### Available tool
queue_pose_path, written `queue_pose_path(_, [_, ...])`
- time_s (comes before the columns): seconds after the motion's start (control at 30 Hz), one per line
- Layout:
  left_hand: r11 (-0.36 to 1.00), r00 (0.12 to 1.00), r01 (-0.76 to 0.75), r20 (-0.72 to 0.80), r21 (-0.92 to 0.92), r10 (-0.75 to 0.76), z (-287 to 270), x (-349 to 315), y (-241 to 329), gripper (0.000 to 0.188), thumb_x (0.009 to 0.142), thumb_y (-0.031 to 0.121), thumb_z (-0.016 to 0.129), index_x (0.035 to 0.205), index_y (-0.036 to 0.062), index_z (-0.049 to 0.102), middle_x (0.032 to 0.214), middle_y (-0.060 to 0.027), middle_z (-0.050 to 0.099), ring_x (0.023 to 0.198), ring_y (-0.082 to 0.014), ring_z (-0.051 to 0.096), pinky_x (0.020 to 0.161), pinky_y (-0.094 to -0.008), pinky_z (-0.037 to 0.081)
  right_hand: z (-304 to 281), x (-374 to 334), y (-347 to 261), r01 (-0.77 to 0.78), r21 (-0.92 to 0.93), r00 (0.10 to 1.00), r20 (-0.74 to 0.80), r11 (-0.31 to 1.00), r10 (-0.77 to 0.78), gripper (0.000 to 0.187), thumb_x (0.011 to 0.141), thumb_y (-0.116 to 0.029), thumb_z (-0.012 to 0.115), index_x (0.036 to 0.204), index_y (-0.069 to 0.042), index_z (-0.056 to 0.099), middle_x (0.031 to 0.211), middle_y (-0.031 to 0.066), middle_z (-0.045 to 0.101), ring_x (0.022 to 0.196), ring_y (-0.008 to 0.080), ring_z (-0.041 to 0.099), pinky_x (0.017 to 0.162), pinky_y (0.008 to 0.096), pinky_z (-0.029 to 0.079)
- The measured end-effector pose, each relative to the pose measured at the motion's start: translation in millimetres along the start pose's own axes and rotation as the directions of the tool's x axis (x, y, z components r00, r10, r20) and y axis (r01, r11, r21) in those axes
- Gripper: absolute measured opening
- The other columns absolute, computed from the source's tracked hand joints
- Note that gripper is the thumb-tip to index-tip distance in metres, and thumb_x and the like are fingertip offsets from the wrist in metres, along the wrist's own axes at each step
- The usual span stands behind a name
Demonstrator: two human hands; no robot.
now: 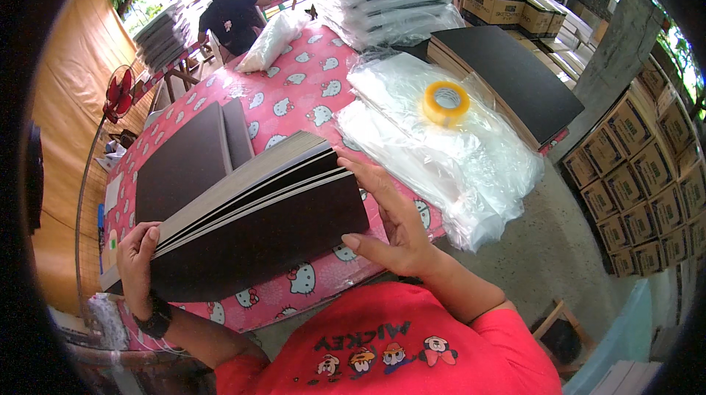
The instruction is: The person picks up several black panels from a stack, places them onto a pink table one by one, and then gathers them into a stack by hand.
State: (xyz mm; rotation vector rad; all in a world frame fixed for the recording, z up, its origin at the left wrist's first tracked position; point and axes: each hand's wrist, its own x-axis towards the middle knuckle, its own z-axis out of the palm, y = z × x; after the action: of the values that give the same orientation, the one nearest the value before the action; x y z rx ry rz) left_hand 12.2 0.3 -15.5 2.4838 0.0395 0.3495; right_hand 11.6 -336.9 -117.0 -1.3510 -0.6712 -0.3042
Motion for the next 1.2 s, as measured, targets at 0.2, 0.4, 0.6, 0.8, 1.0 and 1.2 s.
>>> queue_pose_path(0.2, [1.0, 1.0, 0.009, 0.016, 0.028, -0.01, -0.7, 3.3, 2.8, 0.033, 0.079, 0.029, 0.055, 0.085, -0.0022, 0.061, 0.058, -0.0013, 0.045, 0.057, -0.0081, 0.041, 0.052, -0.0233, 0.031, 3.8, -4.1, 1.4, -0.011, 0.167, 0.986, -0.164, 0.986, 0.039, 0.075, 0.063, -0.014, 0.065, 0.127, 0.006, 0.033, 0.126, 0.0166, 0.035, 0.121, 0.0241, 0.032, 0.1, 0.0368, 0.022])
queue_pose_path(0.4, [0.998, 1.0, 0.005, -0.005, 0.063, -0.005, -0.9, 9.1, 2.2, 0.035, 0.08, 0.032, 0.055, 0.084, -0.002, 0.061, 0.059, -0.0054, 0.05, 0.058, -0.0102, 0.045, 0.054, -0.025, 0.035, -6.4, 17.0, -4.2, -0.094, 0.175, 0.995, -0.012, 0.98, 0.097, 0.059, 0.07, -0.019, 0.062, 0.121, 0.001, 0.042, 0.104, 0.0065, 0.039, 0.101, 0.0157, 0.038, 0.093, 0.0287, 0.026])
queue_pose_path(0.6, [0.994, 1.0, 0.011, -0.007, 0.113, -0.01, -2.4, 7.7, 2.6, 0.036, 0.08, 0.033, 0.055, 0.084, -0.0016, 0.062, 0.058, -0.005, 0.051, 0.058, -0.0102, 0.046, 0.054, -0.0249, 0.035, 4.6, 31.2, -3.2, -0.133, 0.231, 0.978, -0.129, 0.964, 0.166, 0.06, 0.078, -0.033, 0.056, 0.124, 0.003, 0.04, 0.101, 0.007, 0.038, 0.096, 0.0148, 0.037, 0.089, 0.0264, 0.027])
queue_pose_path(0.8, [0.997, 1.0, 0.003, -0.011, 0.077, -0.002, -0.7, 7.5, 4.8, 0.035, 0.08, 0.032, 0.056, 0.083, -0.0017, 0.062, 0.058, -0.0049, 0.05, 0.057, -0.0099, 0.046, 0.053, -0.0241, 0.035, 0.9, 37.7, -1.9, -0.119, 0.077, 0.992, -0.027, 0.99, 0.122, 0.067, 0.08, -0.034, 0.055, 0.131, 0.003, 0.032, 0.101, 0.0077, 0.038, 0.096, 0.0151, 0.037, 0.089, 0.0252, 0.026])
queue_pose_path(1.0, [0.997, 1.0, 0.014, -0.007, 0.078, -0.013, -1.3, 8.8, 3.5, 0.034, 0.079, 0.032, 0.056, 0.083, -0.0015, 0.061, 0.058, -0.0051, 0.049, 0.056, -0.0107, 0.045, 0.053, -0.0244, 0.035, 1.0, 31.9, 0.5, -0.092, -0.035, 0.995, -0.047, 0.995, 0.09, 0.068, 0.077, -0.03, 0.058, 0.13, 0.004, 0.033, 0.102, 0.0075, 0.038, 0.099, 0.0148, 0.036, 0.09, 0.0242, 0.024])
queue_pose_path(1.2, [0.997, 0.999, 0.019, -0.028, 0.075, -0.017, 0.3, 9.8, 3.2, 0.034, 0.079, 0.032, 0.056, 0.083, -0.0014, 0.062, 0.058, -0.0052, 0.05, 0.057, -0.0108, 0.045, 0.053, -0.0251, 0.034, 2.8, 30.7, 1.9, -0.094, -0.063, 0.994, -0.065, 0.994, 0.089, 0.07, 0.075, -0.029, 0.061, 0.13, 0.003, 0.033, 0.102, 0.0063, 0.038, 0.1, 0.0144, 0.036, 0.091, 0.0243, 0.024])
